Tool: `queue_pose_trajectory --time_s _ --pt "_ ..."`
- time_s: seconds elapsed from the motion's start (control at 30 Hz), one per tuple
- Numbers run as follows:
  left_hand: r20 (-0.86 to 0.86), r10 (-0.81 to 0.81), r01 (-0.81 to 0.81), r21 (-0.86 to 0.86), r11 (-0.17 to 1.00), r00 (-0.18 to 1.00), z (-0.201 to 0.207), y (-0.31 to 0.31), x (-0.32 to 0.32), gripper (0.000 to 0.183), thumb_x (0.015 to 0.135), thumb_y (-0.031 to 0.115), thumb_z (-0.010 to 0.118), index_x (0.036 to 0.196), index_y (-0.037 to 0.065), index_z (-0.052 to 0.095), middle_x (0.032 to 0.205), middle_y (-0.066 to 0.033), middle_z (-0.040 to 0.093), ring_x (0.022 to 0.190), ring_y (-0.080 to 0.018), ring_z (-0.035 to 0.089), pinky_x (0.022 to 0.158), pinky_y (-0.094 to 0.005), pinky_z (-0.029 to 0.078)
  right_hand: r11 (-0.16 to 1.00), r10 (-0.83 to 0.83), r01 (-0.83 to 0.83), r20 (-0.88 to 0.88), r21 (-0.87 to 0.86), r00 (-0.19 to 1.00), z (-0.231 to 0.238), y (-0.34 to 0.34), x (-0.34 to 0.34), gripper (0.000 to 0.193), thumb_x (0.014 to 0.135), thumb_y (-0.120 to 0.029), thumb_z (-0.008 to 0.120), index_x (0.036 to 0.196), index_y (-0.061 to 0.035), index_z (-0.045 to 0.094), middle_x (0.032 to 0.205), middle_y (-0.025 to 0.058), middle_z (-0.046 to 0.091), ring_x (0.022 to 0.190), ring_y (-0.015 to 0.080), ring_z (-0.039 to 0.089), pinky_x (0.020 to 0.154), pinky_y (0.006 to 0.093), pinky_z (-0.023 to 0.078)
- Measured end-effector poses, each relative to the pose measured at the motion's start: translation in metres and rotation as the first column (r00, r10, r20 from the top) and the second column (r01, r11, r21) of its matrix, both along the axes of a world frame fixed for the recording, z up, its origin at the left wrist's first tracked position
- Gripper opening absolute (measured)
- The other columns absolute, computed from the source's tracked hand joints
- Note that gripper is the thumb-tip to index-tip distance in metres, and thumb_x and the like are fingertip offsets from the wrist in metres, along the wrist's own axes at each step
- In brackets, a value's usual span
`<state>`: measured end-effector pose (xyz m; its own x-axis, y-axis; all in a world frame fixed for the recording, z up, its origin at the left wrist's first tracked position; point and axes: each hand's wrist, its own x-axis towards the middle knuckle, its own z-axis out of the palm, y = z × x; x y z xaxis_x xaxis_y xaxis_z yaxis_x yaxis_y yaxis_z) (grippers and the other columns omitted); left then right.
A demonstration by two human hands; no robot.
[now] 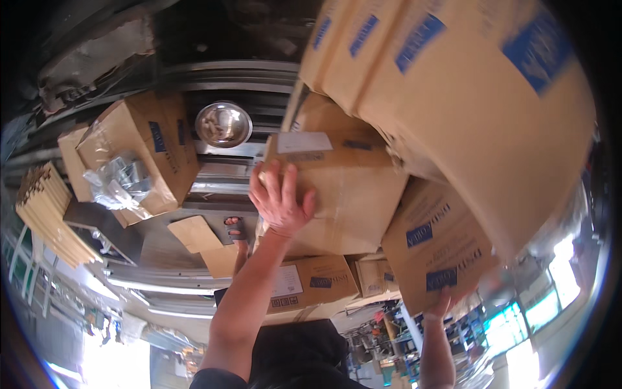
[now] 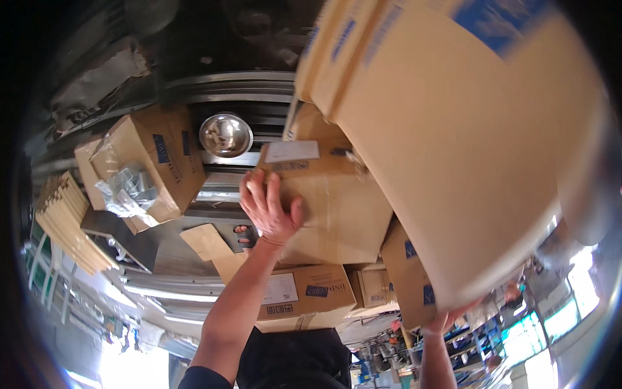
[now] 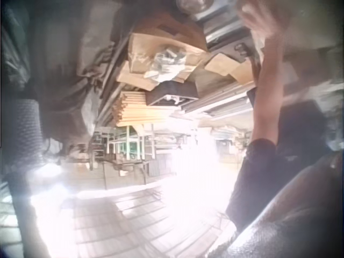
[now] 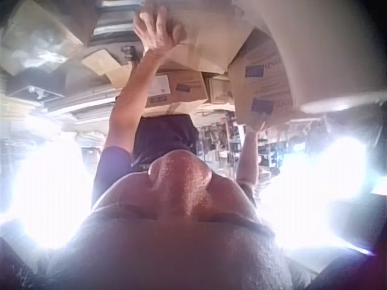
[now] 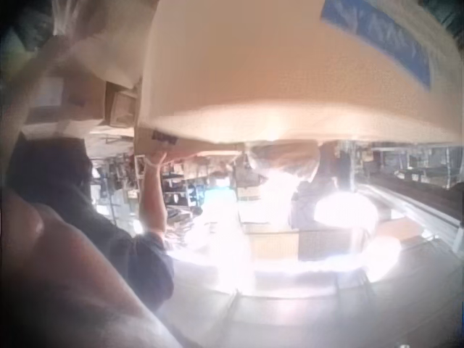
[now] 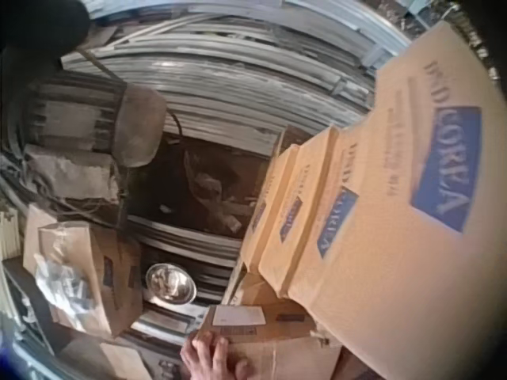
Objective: The person reorganizes cardboard boxes on a stack and then sits on the floor to sort black metal components from a small container into a larger cardboard box.
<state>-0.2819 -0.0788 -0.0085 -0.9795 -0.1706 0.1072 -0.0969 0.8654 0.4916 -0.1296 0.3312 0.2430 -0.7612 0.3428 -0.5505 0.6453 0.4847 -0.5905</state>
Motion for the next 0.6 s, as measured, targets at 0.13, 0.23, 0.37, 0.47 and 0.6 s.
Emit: queue_pose_trajectory --time_s 0.13,0.23,0.37,0.47,0.6 --pt "-0.049 0.035 -0.036 -0.025 0.999 0.998 0.001 0.003 0.001 0.064 0.102 0.048 0.053 0.150 0.007 0.049 0.149 -0.0229 0.049 0.129 -0.0494 0.048 0.106 -0.0581 0.038 0.948 -0.318 0.291 -0.307 -0.132 0.897 -0.012 -0.059 -0.063 0.092 0.092 -0.020 0.069 0.166 -0.0130 0.015 0.159 0.0153 0.035 0.139 0.0293 0.046 0.113 0.0468 0.044" --pt "-0.045 0.035 -0.037 -0.058 0.998 0.998 0.009 0.009 -0.004 0.066 0.101 0.050 0.053 0.151 0.008 0.048 0.150 -0.0208 0.050 0.130 -0.0473 0.048 0.106 -0.0566 0.038 0.996 -0.068 0.085 -0.477 0.012 0.876 -0.015 -0.065 -0.098 0.110 0.086 -0.035 0.074 0.168 -0.0052 0.008 0.172 0.0145 0.015 0.154 0.0280 0.026 0.125 0.0448 0.023" --pt "-0.131 -0.037 0.063 0.199 0.978 0.991 0.013 -0.004 -0.003 0.072 0.098 0.034 0.067 0.160 0.010 0.040 0.153 -0.0169 0.049 0.135 -0.0391 0.052 0.111 -0.0505 0.040 0.989 0.110 -0.044 -0.510 0.140 0.853 -0.016 -0.062 -0.108 0.107 0.085 -0.035 0.069 0.167 0.0011 0.010 0.176 0.0168 0.003 0.162 0.0282 0.003 0.129 0.0424 0.007" --pt "0.334 0.075 -0.323 0.794 0.515 0.940 -0.033 -0.053 0.033 0.085 0.100 0.036 0.071 0.165 0.005 0.025 0.157 -0.0172 0.047 0.136 -0.0231 0.053 0.112 -0.0401 0.044 0.994 0.105 -0.076 -0.531 0.077 0.841 -0.017 -0.065 -0.107 0.103 0.085 -0.029 0.066 0.167 0.0012 0.012 0.176 0.0176 0.002 0.163 0.0284 0.001 0.129 0.0420 0.005" --pt "0.542 -0.044 -0.543 0.840 -0.012 0.839 -0.028 -0.020 0.035 0.073 0.108 0.052 0.050 0.163 0.006 0.033 0.150 -0.0107 0.054 0.132 -0.0225 0.056 0.112 -0.0333 0.042 0.993 0.117 -0.090 -0.528 0.076 0.841 -0.015 -0.063 -0.109 0.100 0.085 -0.025 0.064 0.167 0.0014 0.013 0.176 0.0180 0.002 0.163 0.0282 0.001 0.129 0.0423 0.005"
